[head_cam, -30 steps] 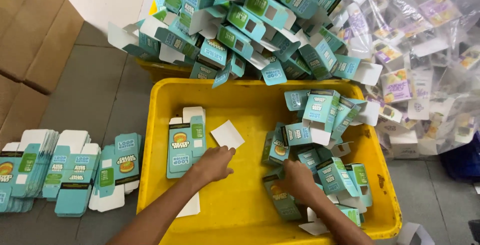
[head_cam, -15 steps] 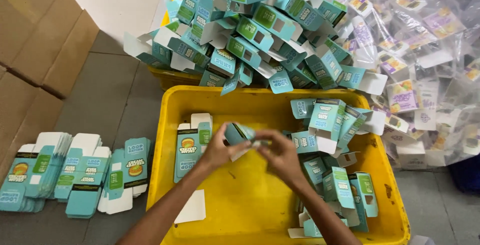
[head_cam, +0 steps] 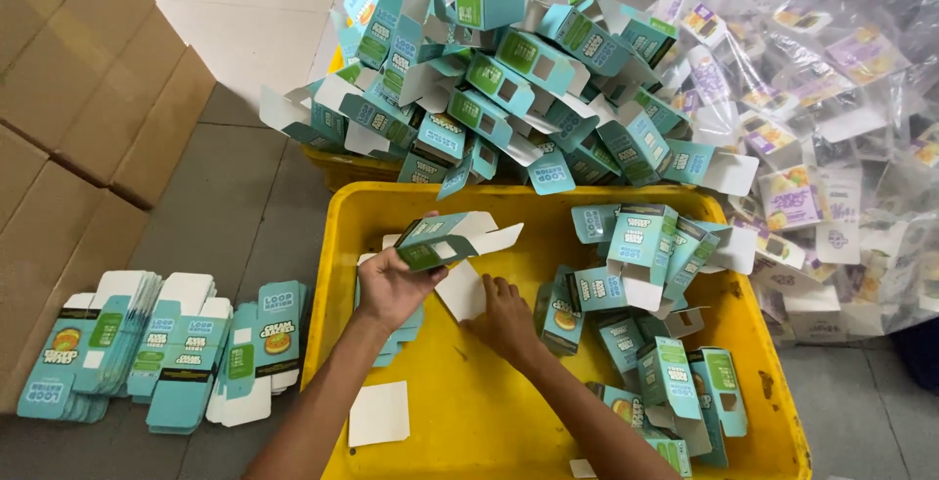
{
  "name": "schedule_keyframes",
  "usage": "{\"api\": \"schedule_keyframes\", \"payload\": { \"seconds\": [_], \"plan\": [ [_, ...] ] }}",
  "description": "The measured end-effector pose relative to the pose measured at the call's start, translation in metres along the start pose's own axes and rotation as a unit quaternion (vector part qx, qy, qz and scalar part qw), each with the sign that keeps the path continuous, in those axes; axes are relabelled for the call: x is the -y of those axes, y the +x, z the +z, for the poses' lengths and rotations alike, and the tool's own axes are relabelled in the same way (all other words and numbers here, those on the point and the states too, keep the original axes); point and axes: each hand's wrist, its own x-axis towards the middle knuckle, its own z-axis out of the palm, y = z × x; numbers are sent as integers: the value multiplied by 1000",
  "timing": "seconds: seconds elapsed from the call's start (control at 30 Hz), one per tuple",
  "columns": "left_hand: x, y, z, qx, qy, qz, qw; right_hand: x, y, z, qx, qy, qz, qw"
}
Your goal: The person is folding flat-packed cardboard templates into product boxes and organizing them in a bin.
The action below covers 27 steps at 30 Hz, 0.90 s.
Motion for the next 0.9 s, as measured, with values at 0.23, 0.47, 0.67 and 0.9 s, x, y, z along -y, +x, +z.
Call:
{"api": "schedule_keyframes", "payload": {
  "seconds": [0.23, 0.47, 0.67, 0.9],
  "plan": [
    [8, 31, -40, 66, 85, 11, 994, 3, -3, -1, 28, 7, 19, 999],
    [7, 27, -39, 146, 160, 59, 974, 12, -2, -5, 31, 77, 92, 992],
    [19, 34, -53, 184, 211, 70, 957, -45, 19, 49, -84, 243, 119, 959],
    [29, 60, -84, 222, 294, 63, 928, -21, 29, 34, -15, 213, 188, 959]
  ]
}}
